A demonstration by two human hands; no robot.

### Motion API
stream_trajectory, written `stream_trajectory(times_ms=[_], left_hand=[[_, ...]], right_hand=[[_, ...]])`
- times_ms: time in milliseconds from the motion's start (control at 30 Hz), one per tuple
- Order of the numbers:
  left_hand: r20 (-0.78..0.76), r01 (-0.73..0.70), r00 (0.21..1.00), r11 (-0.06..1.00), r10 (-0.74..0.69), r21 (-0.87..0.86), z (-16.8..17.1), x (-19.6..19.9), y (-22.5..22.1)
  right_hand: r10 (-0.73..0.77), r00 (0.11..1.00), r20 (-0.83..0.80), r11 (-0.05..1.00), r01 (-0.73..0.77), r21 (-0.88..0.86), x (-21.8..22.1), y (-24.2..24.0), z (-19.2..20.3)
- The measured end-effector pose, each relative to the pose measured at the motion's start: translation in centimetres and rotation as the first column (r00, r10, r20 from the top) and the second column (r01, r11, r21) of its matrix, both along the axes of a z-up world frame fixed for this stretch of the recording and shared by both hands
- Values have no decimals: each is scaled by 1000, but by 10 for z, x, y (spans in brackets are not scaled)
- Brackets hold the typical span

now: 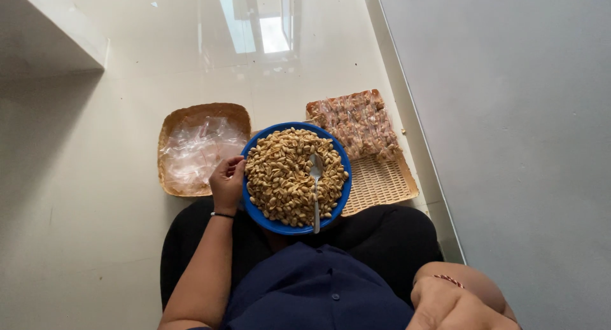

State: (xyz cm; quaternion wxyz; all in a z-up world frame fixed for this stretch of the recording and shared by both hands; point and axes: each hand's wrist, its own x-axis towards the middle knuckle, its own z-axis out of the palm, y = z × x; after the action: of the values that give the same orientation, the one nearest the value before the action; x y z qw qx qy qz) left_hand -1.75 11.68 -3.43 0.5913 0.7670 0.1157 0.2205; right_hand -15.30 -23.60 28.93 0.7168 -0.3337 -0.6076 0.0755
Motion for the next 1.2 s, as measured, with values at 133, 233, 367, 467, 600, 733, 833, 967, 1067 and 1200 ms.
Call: stream_trajectory(times_ms=[133,233,367,467,600,733,833,967,1067,1200], left_hand=[[2,2,1000,1000,-2,15,-7,3,2],[-34,14,999,1000,-15,-21,3,1,4],[-30,17,999,1000,-17,0,10,-1,5],[-24,-44,999,999,44,19,-6,3,11],[-31,-65,997,998,65,2,-9,8,17],[-49,-102,993,994,104,25,-6,10,14],[-57,-142,988,989,144,41,-1,9,20],[-65,-181,980,980,187,77,5,17,44],[-92,-192,974,972,205,133,-7,36,76],[-262,-77,945,910,198,408,-64,49,108]], right_hand=[[-178,982,-66,984,176,-29,6,12,6],[-297,949,-106,955,294,-48,13,16,4],[-670,634,-386,735,642,-218,45,-9,-58],[-958,283,-45,271,848,-456,91,-76,-126],[-629,108,770,-564,619,-547,108,-168,-212],[-499,548,671,-768,80,-636,104,-229,-307],[-792,483,373,-456,-64,-887,84,-227,-313],[-915,357,187,-229,-78,-970,87,-276,-404],[-829,496,259,-350,-99,-932,108,-307,-457],[-728,601,329,-479,-104,-872,108,-338,-505]])
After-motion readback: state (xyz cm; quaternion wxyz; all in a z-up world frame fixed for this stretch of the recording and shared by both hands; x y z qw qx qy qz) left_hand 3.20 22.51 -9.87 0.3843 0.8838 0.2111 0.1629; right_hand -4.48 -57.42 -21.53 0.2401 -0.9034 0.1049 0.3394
